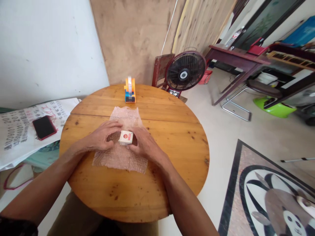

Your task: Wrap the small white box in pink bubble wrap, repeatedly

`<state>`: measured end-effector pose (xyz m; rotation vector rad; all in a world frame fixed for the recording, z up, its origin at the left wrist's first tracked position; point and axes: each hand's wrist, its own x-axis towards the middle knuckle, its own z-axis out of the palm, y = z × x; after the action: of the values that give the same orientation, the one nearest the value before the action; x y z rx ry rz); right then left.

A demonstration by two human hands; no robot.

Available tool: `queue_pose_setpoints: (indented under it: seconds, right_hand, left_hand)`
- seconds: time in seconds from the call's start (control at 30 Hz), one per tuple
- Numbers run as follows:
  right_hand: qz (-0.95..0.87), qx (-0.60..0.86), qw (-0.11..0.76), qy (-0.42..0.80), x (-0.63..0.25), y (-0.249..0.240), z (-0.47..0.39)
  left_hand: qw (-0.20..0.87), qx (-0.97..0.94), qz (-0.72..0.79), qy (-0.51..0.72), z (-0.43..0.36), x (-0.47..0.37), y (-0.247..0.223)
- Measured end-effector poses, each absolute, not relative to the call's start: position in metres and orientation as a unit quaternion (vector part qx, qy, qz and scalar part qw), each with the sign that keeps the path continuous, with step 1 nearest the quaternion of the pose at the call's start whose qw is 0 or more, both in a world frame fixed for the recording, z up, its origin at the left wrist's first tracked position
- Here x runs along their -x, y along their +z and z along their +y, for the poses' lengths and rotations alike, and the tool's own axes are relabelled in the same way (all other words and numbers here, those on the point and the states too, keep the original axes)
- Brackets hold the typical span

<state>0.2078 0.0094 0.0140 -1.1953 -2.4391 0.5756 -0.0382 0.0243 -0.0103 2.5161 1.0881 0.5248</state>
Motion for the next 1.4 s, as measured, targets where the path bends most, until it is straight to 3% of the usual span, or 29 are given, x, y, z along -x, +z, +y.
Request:
queue_pose_setpoints:
  seconds: [0.27,0.4,0.67,0.87,1.2,1.4]
  right_hand:
    - [-0.850,0.420,0.189,0.255,-0.210,0.022,0.005]
    - [-0.855,0.401,0.200,0.263,-0.211,0.021,0.005]
    - [-0.848,0.402,0.222,0.263,-0.210,0.019,0.005]
    - [-0.841,0.410,0.238,0.259,-0.209,0.015,0.005]
    - [-0.824,0.444,0.232,0.263,-0.206,0.021,0.004]
    - [-0.796,0.409,0.256,0.365,-0.217,0.024,0.008]
  left_hand:
    - [0.107,-0.874,0.416,0.226,-0.006,0.045,0.036]
    - [0.107,-0.903,0.384,0.163,-0.049,0.037,0.058]
    - [0.002,-0.897,0.404,0.178,-0.080,0.016,0.017]
    - [-0.038,-0.886,0.392,0.243,-0.067,0.005,0.014]
    - [0.066,-0.835,0.412,0.358,-0.043,0.003,0.020]
    - [0.112,-0.816,0.421,0.381,-0.031,-0.002,0.019]
